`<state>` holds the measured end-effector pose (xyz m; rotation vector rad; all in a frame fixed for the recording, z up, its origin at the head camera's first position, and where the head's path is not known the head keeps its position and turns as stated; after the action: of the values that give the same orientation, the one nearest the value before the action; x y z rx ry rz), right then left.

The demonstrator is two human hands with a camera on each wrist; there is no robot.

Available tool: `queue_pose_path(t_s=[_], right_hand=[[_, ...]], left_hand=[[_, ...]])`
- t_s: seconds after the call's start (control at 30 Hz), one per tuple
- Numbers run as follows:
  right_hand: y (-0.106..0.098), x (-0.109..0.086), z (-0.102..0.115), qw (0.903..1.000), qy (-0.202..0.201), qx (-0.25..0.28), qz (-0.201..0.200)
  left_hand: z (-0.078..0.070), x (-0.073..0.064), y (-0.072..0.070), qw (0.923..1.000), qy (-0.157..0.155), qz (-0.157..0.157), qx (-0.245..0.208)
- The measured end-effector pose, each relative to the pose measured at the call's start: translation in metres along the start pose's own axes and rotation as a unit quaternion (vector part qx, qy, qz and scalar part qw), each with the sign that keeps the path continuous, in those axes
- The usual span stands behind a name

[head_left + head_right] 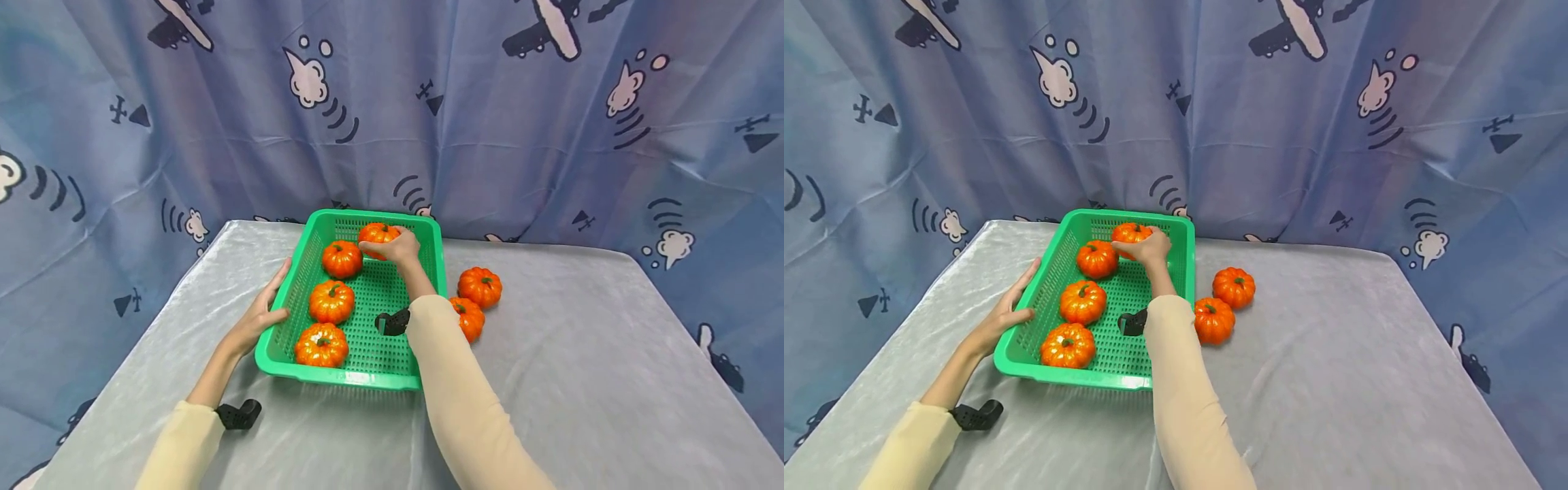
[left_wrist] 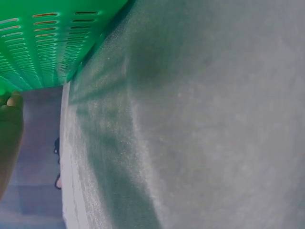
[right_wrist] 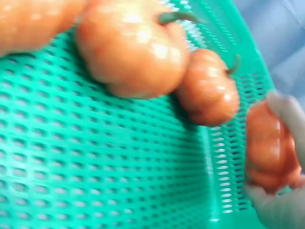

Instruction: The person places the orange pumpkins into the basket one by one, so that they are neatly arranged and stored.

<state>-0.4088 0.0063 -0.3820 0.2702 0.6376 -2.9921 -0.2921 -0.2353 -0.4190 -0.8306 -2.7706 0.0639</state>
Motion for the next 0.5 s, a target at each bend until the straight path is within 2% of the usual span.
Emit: queue_pose_path(t_s=[0.2,0.33,0.5], right_hand=[[0.007,-0.011,-0.021,0.9926,0.062,0.001,-0.105],[0.009,-0.014,-0.034,0.9869,0.090,0.004,-0.134],[0.016,-0.015,-0.040,0.9798,0.098,0.029,-0.172]], left_hand=[[-0.002,0.000,-0.001,1.0000,0.005,-0.001,0.001],[-0.002,0.002,0.000,1.0000,0.005,-0.002,-0.005],[-0.002,0.000,0.000,1.0000,0.007,-0.004,-0.004]])
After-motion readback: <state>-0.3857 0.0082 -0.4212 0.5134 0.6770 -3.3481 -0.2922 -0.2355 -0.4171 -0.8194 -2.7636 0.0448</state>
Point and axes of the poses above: each hand's wrist, its own x-axis towards the middle knuckle, its own y-axis out of the palm, z = x × y, the point moved 7 cm from there along x, towards the middle knuckle, and after that the axes turned 10 degrees about z, right-handed, at the moved point
